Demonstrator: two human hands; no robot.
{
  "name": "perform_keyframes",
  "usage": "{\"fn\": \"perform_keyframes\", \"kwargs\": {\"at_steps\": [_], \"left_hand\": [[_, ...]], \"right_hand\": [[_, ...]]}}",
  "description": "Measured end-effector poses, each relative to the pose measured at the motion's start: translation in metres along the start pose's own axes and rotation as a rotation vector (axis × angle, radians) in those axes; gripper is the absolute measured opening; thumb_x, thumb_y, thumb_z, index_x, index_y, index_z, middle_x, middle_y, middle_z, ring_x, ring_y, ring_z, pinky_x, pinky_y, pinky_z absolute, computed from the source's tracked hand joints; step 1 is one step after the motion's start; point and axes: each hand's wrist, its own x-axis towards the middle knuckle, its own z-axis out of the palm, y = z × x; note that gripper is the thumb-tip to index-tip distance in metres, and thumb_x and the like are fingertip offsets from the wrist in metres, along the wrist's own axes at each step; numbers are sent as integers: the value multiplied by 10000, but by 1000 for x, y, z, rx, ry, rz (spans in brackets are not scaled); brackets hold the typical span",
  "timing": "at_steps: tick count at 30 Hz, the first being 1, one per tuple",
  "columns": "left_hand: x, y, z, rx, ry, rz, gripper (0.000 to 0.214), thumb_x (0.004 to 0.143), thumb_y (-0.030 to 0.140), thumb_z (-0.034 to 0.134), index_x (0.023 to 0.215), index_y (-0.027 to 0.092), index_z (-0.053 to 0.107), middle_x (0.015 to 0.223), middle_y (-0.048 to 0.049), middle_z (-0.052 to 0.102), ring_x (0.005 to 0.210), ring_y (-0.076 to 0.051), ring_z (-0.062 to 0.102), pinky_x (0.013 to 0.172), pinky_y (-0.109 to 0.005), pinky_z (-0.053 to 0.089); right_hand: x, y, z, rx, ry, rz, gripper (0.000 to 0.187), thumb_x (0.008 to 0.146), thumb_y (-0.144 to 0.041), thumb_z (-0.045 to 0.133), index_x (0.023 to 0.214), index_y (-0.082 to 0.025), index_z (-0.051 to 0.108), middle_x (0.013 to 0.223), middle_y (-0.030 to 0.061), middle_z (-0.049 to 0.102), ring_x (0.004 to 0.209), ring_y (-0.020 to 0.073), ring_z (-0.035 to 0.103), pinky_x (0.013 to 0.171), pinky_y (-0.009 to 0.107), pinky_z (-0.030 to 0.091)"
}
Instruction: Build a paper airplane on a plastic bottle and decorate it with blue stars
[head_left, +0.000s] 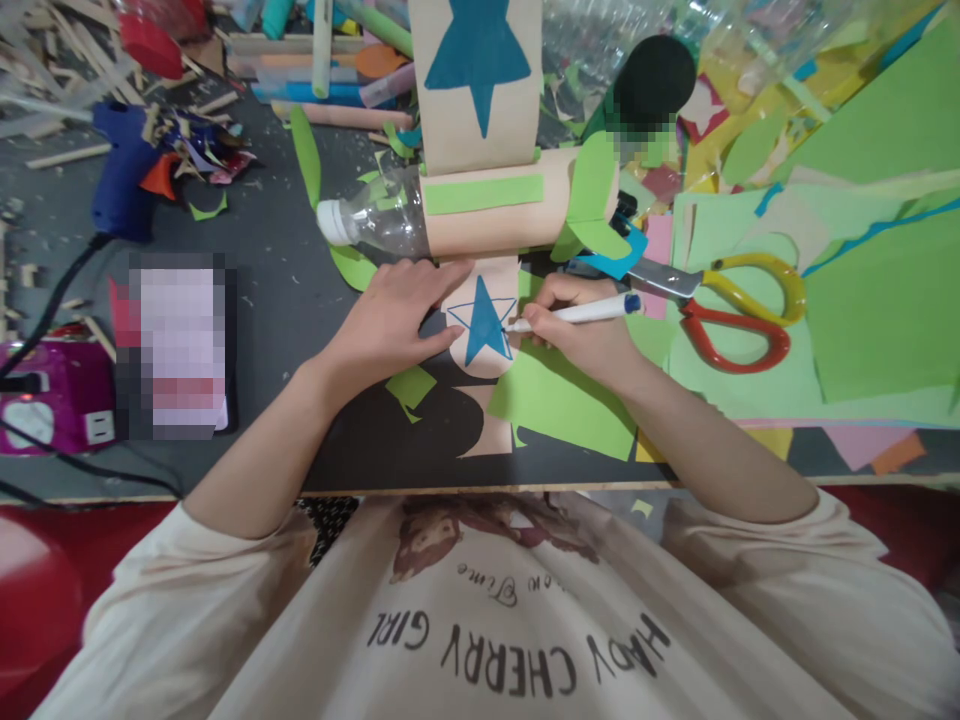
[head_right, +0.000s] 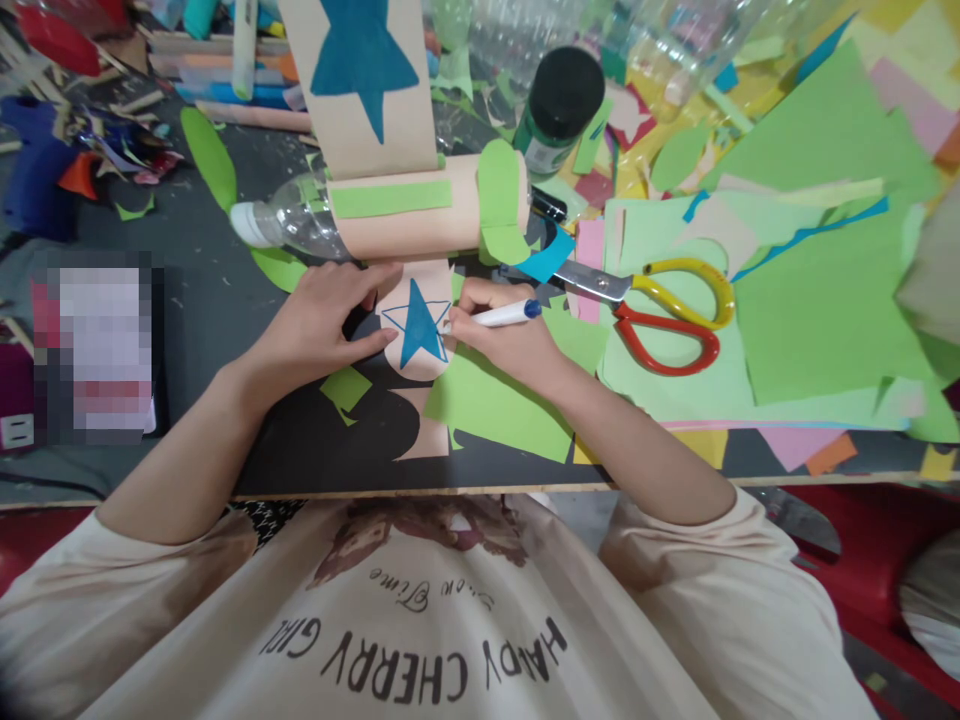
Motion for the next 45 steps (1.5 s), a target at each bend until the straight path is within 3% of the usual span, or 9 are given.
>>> {"fn": "perform_keyframes", "kwargs": {"at_steps": [7, 14, 21, 25, 32, 45], "left_hand": [[0, 0, 1, 12, 4, 17, 574, 961, 409, 435, 1469, 143, 416, 1079, -116, 607, 1016, -298, 555, 897, -388, 396], [0, -1, 2, 24, 23, 18, 559, 958, 411, 443, 1460, 165, 428, 1009, -97, 601, 950, -274, 540, 862, -375, 399], [0, -1, 3, 32, 20, 23, 555, 962, 405, 445, 1452, 145, 433, 1022, -106, 600, 980, -285, 547, 872, -376, 393], [0, 0, 2, 38, 14, 25, 554, 968, 407, 437, 1452, 138, 431, 1029, -110, 604, 973, -287, 550, 870, -383, 399], [0, -1, 2, 27, 13, 26, 559, 965, 402, 441, 1459, 144, 419, 1068, -113, 612, 1002, -291, 550, 886, -385, 405], [0, -1, 2, 18, 6, 15, 569, 970, 411, 428, 1475, 149, 404, 1070, -115, 603, 1020, -301, 546, 904, -400, 398]], "right_hand": [[0, -1, 2, -7, -37, -16, 283, 698, -208, 578, 501, -215, 375, 488, -44, 458, 500, 84, 389, 485, 240, 291], [0, -8, -2, 72, -138, -35, 259, 677, -213, 567, 474, -210, 406, 459, -54, 430, 452, 64, 332, 455, 230, 292], [2, -4, -2, 25, -52, 31, 249, 702, -197, 571, 516, -220, 407, 496, -31, 508, 483, 97, 467, 464, 237, 327], [0, -4, 0, -29, -30, -3, 278, 691, -187, 571, 507, -221, 365, 485, -40, 474, 486, 88, 409, 474, 243, 297], [1, -9, -2, 63, -149, -3, 269, 654, -215, 545, 474, -219, 345, 458, -53, 404, 458, 62, 293, 450, 236, 259], [2, -7, -3, 147, -168, 41, 237, 660, -200, 572, 475, -210, 424, 464, -49, 460, 444, 67, 378, 436, 221, 307]]}}
